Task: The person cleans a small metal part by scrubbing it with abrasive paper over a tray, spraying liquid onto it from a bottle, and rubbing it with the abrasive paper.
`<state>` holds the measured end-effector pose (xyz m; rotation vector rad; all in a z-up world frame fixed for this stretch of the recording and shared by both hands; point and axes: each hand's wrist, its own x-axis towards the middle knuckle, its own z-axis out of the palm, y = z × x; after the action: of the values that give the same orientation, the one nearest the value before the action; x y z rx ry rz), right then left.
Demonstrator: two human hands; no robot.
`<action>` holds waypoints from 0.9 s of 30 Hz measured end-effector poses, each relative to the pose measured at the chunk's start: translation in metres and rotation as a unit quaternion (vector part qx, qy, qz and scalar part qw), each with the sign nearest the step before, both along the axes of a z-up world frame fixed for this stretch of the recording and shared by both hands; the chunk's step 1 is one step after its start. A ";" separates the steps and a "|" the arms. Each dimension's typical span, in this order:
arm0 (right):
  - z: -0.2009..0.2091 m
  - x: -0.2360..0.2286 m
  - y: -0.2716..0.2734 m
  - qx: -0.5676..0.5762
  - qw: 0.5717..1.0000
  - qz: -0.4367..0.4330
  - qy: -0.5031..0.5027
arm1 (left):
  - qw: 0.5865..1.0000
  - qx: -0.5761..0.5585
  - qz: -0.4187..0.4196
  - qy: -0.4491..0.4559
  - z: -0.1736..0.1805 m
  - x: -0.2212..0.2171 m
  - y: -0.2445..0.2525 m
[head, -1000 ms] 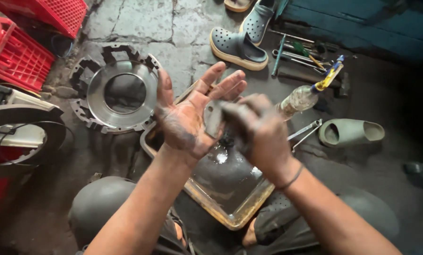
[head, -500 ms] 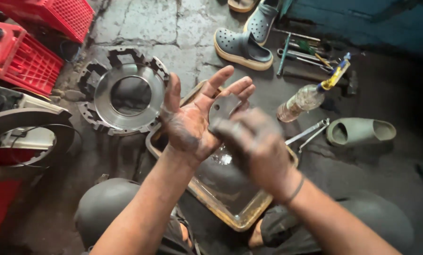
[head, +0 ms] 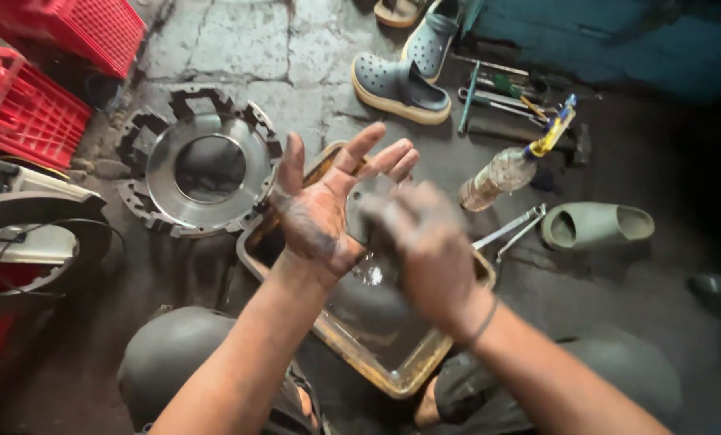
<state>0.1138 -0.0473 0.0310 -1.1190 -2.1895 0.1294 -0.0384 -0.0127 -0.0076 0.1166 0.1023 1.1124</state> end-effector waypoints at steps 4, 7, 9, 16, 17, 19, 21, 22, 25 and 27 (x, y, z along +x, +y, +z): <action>0.006 0.011 -0.002 -0.215 0.968 0.061 0.118 | 1.000 -0.023 0.012 -0.001 -0.005 0.000 0.007; 0.011 0.041 0.011 -0.423 0.819 -0.079 0.380 | 0.998 -0.031 0.034 0.044 -0.009 -0.004 0.014; 0.007 0.054 0.023 -0.471 0.715 -0.078 0.511 | 0.995 -0.070 0.045 0.051 -0.016 -0.002 0.021; -0.011 0.076 0.018 -0.550 0.544 -0.076 0.629 | 0.955 -0.183 0.020 0.233 -0.044 0.017 0.033; -0.013 0.077 0.016 -0.551 0.547 -0.089 0.624 | 0.944 -0.198 0.015 0.264 -0.043 0.022 0.032; -0.015 0.080 0.015 -0.548 0.555 -0.115 0.615 | 0.927 -0.198 0.002 0.320 -0.039 0.028 0.032; -0.015 0.085 0.014 -0.545 0.559 -0.094 0.618 | 0.913 -0.172 -0.012 0.370 -0.034 0.032 0.030; -0.016 0.087 0.014 -0.545 0.560 -0.083 0.619 | 0.918 -0.163 -0.018 0.362 -0.032 0.035 0.028; -0.018 0.093 0.010 -0.535 0.566 -0.108 0.618 | 0.926 -0.146 -0.032 0.348 -0.025 0.045 0.027; -0.018 0.096 0.009 -0.536 0.564 -0.109 0.619 | 0.920 -0.155 -0.036 0.359 -0.020 0.050 0.027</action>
<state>0.2101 -0.0378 0.0128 -1.1720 -0.4725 1.7200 0.0117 0.0145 -0.0281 0.2390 0.9210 0.9205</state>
